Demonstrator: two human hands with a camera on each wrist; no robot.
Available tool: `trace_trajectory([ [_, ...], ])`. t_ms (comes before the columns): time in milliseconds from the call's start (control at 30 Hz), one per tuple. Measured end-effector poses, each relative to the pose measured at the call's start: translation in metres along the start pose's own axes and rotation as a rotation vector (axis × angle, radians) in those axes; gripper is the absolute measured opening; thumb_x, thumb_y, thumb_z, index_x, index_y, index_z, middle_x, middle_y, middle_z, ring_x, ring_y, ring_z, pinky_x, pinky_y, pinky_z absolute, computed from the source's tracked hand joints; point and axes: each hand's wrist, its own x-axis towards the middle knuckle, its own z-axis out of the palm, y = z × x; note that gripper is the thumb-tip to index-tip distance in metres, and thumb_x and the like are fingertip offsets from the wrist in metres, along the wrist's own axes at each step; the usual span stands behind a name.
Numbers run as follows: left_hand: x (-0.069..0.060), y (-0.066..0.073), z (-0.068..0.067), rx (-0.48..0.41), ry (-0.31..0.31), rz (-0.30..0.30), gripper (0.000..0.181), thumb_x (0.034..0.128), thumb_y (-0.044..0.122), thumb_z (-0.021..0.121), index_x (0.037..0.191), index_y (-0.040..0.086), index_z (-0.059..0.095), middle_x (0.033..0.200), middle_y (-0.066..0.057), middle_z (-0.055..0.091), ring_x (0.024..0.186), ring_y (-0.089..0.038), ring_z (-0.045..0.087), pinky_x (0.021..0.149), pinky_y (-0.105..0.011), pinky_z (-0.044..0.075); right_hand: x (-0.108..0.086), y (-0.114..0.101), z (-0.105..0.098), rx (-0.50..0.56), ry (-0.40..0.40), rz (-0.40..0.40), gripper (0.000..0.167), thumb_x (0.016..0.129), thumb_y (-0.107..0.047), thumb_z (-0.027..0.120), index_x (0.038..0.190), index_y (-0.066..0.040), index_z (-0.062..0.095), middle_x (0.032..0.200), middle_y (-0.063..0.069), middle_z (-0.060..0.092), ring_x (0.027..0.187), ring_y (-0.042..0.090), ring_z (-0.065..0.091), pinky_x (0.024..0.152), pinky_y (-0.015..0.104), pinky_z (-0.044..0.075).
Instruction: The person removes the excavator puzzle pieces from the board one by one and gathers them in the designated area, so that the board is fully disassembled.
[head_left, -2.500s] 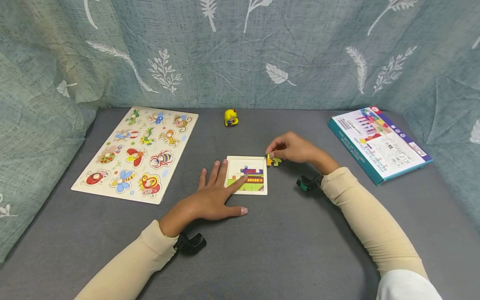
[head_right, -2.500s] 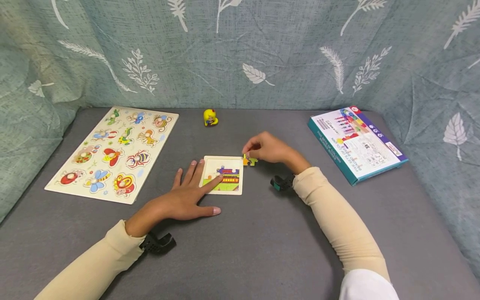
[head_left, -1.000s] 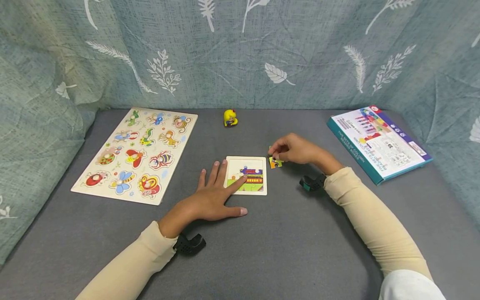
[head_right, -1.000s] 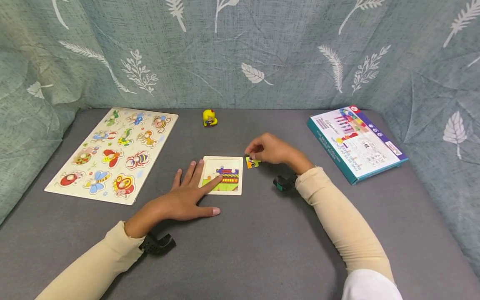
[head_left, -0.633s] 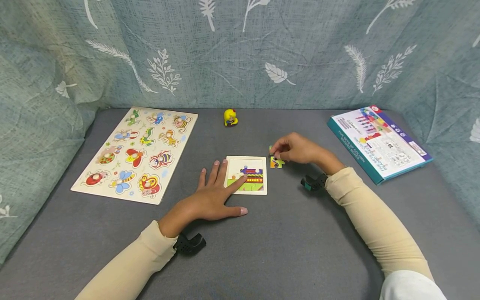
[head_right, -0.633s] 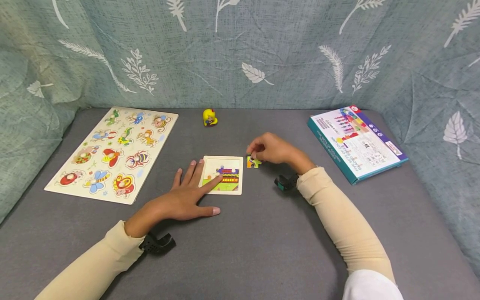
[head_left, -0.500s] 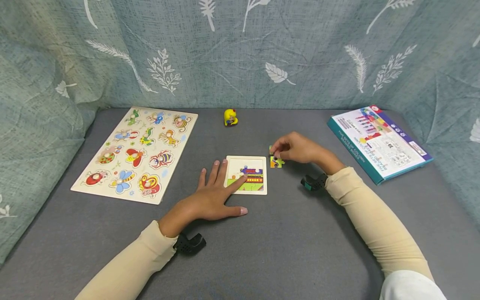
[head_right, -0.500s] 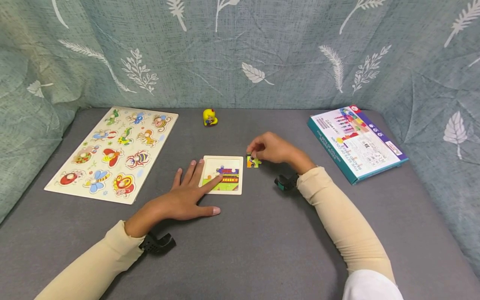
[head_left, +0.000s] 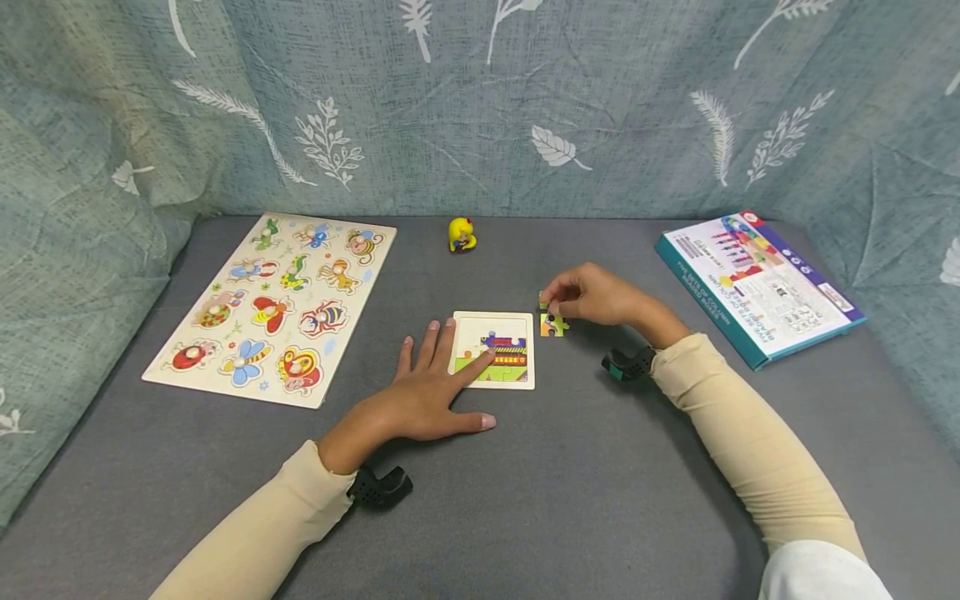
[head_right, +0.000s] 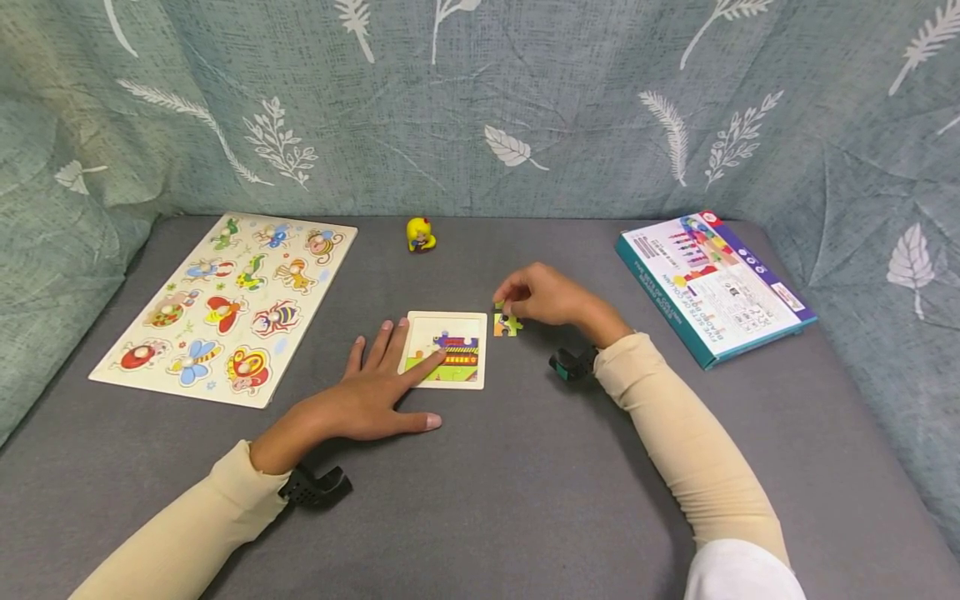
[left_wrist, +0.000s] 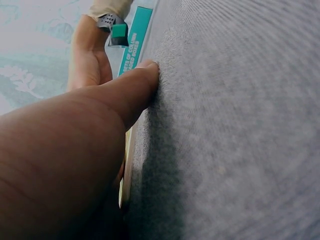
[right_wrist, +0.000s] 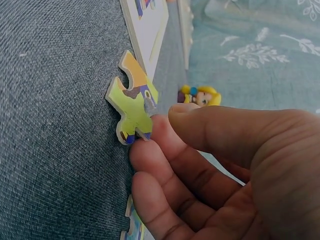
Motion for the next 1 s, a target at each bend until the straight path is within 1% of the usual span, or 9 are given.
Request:
trace_trajectory([
  [233,0.001,0.0,-0.001,0.005,0.003,-0.002,0.09,0.0848,0.072,0.053,0.156,0.036,0.013,0.156,-0.017,-0.027,0.14,-0.034,-0.028,0.106,-0.061,-0.016,0.0,-0.001,-0.003,-0.011,0.023,0.027,0.018,0.095,0.001,0.06,0.11,0.004,0.069,0.097,0.011,0.069,0.086,0.02,0.062,0.073,0.034,0.05],
  [500,0.0,0.0,0.0,-0.006,-0.001,0.001,0.09,0.0847,0.073,0.052,0.156,0.036,0.013,0.156,-0.017,-0.027,0.14,-0.034,-0.029,0.106,-0.061,-0.016,0.0,-0.002,-0.002,-0.025,0.048,0.028,0.018,0.095,-0.002,0.06,0.111,0.003,0.07,0.102,0.012,0.07,0.087,0.019,0.062,0.075,0.035,0.049],
  [667,0.002,0.001,0.001,0.016,0.032,0.039,0.09,0.0848,0.071,0.054,0.157,0.033,0.016,0.159,-0.01,-0.023,0.14,-0.028,-0.031,0.106,-0.062,-0.014,0.002,-0.004,0.002,-0.035,0.066,0.008,0.019,0.096,-0.004,0.06,0.112,0.001,0.07,0.101,0.01,0.07,0.088,0.017,0.062,0.079,0.037,0.049],
  [733,0.003,0.002,0.001,0.02,0.034,0.062,0.09,0.0857,0.07,0.054,0.157,0.03,0.017,0.16,-0.007,-0.018,0.141,-0.025,-0.028,0.106,-0.062,-0.015,0.002,-0.004,0.004,-0.03,0.069,0.001,0.02,0.096,-0.004,0.059,0.112,0.001,0.07,0.102,0.01,0.07,0.089,0.017,0.062,0.08,0.037,0.049],
  [833,0.004,0.004,0.001,0.018,0.031,0.084,0.09,0.0877,0.068,0.054,0.158,0.025,0.017,0.162,-0.007,-0.01,0.144,-0.023,-0.021,0.106,-0.062,-0.016,0.003,-0.005,0.007,-0.014,0.066,-0.003,0.02,0.097,-0.005,0.059,0.112,0.002,0.07,0.102,0.01,0.07,0.088,0.017,0.062,0.079,0.036,0.05],
  [933,0.004,0.007,0.001,0.019,0.032,0.084,0.091,0.0893,0.065,0.054,0.158,0.021,0.015,0.162,-0.009,-0.006,0.145,-0.025,-0.016,0.106,-0.061,-0.016,0.006,-0.005,0.009,0.007,0.065,-0.005,0.021,0.097,-0.008,0.06,0.112,0.002,0.07,0.101,0.01,0.071,0.085,0.017,0.063,0.075,0.034,0.049],
  [1000,0.004,0.01,0.001,0.028,0.041,0.082,0.092,0.0896,0.064,0.054,0.158,0.019,0.012,0.162,-0.012,-0.005,0.145,-0.028,-0.015,0.106,-0.061,-0.015,0.008,-0.006,0.011,0.018,0.065,-0.007,0.022,0.097,-0.01,0.06,0.113,0.002,0.07,0.1,0.011,0.071,0.084,0.018,0.063,0.073,0.033,0.049],
])
